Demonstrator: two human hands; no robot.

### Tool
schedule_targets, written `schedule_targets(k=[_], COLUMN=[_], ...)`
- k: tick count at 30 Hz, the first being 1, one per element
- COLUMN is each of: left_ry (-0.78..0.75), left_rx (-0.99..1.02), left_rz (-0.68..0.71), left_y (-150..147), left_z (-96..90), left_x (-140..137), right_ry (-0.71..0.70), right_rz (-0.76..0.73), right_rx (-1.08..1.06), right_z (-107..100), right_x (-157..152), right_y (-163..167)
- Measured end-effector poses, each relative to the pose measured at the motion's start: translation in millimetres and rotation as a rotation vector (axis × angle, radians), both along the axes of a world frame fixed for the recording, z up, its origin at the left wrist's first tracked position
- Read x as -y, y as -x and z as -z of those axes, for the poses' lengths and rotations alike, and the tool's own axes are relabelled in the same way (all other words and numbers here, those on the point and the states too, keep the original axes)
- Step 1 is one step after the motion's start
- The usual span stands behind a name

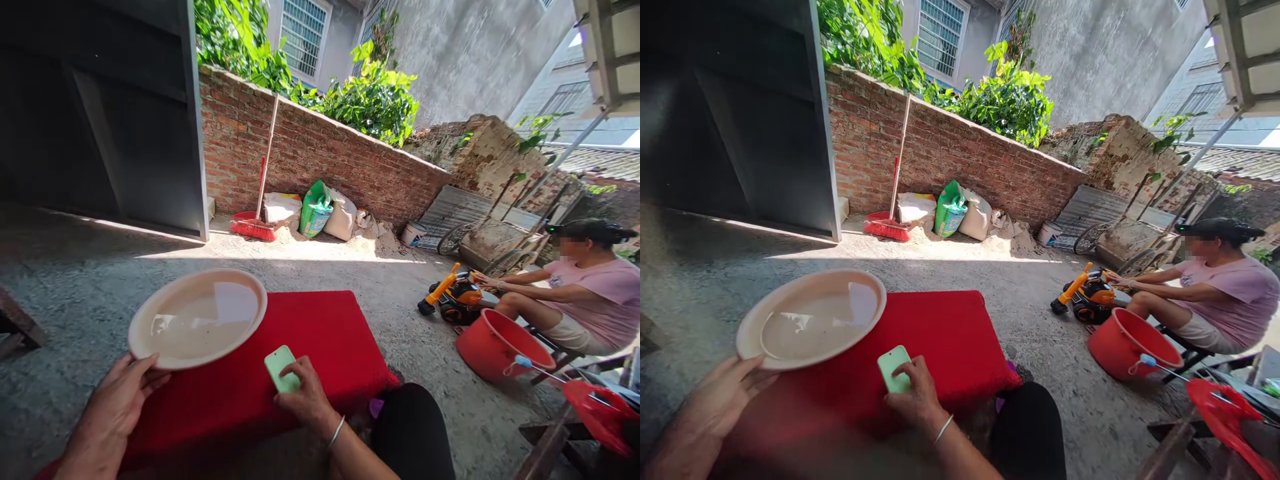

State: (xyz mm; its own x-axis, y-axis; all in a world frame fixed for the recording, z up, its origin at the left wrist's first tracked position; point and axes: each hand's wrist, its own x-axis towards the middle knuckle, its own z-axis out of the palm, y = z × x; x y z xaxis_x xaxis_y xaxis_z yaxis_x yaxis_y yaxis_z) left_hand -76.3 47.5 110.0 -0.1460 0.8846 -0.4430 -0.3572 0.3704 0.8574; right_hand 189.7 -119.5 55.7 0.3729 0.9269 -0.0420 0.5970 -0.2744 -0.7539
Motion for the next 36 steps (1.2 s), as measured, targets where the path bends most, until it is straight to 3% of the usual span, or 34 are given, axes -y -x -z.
schedule_targets(k=[2, 4, 6, 8, 11, 15, 17, 18, 20, 22, 25, 28, 30, 32, 36], left_ry=[0.0, -0.007, -0.031, -0.062, -0.082, -0.1, -0.098, -0.093, -0.084, -0.085, -0.089, -0.055, -0.017, 0.007, 0.014], left_rx=[-0.002, 0.002, 0.023, 0.043, 0.039, 0.043, 0.051, 0.052, 0.053, 0.053, 0.055, 0.048, 0.022, -0.004, -0.004], left_rz=[-0.007, -0.024, -0.028, -0.02, -0.014, 0.005, 0.008, 0.006, 0.0, -0.004, -0.003, -0.02, -0.037, -0.039, -0.015], left_y=[-0.5, -1.5, -2.6, -3.1, -2.3, 0.9, 1.6, 1.5, 0.8, -0.3, -1.2, -1.2, -1.3, -1.5, -0.3], left_z=[2.8, 5.7, 7.2, 7.1, 5.5, 3.6, 2.5, 1.8, -0.3, -3.1, -6.7, -6.3, -3.8, -1.2, 0.3], left_x=[-1.1, -1.4, -0.1, 2.0, 4.6, 6.2, 6.5, 6.8, 7.7, 9.2, 11.2, 9.6, 5.7, 1.5, -1.7], right_ry=[-0.003, 0.03, 0.067, 0.086, 0.068, 0.04, 0.051, 0.033, -0.061, -0.132, -0.004, 0.087, 0.069, 0.048, 0.069], right_rz=[0.314, 0.521, 0.57, 0.546, 0.33, -0.334, -0.518, -0.522, -0.356, -0.024, 0.524, 0.719, 0.72, 0.642, 0.108], right_rx=[0.123, 0.2, 0.213, 0.204, 0.2, 0.181, 0.09, 0.038, -0.026, -0.002, 0.168, 0.263, 0.302, 0.323, 0.197], right_z=[-16.0, -26.0, -25.9, -16.5, 2.1, 10.5, 7.0, 4.2, -2.4, -9.6, -20.3, -26.7, -23.8, -14.0, 16.9], right_x=[2.9, 4.0, 0.1, -8.7, -18.5, -11.6, -5.6, -2.7, 3.1, 10.5, 28.3, 46.4, 46.8, 36.1, 11.6], right_y=[-50.6, -93.9, -115.4, -106.6, -41.7, 57.1, 69.1, 61.5, 21.8, -38.5, -124.0, -156.1, -141.0, -104.5, -9.3])
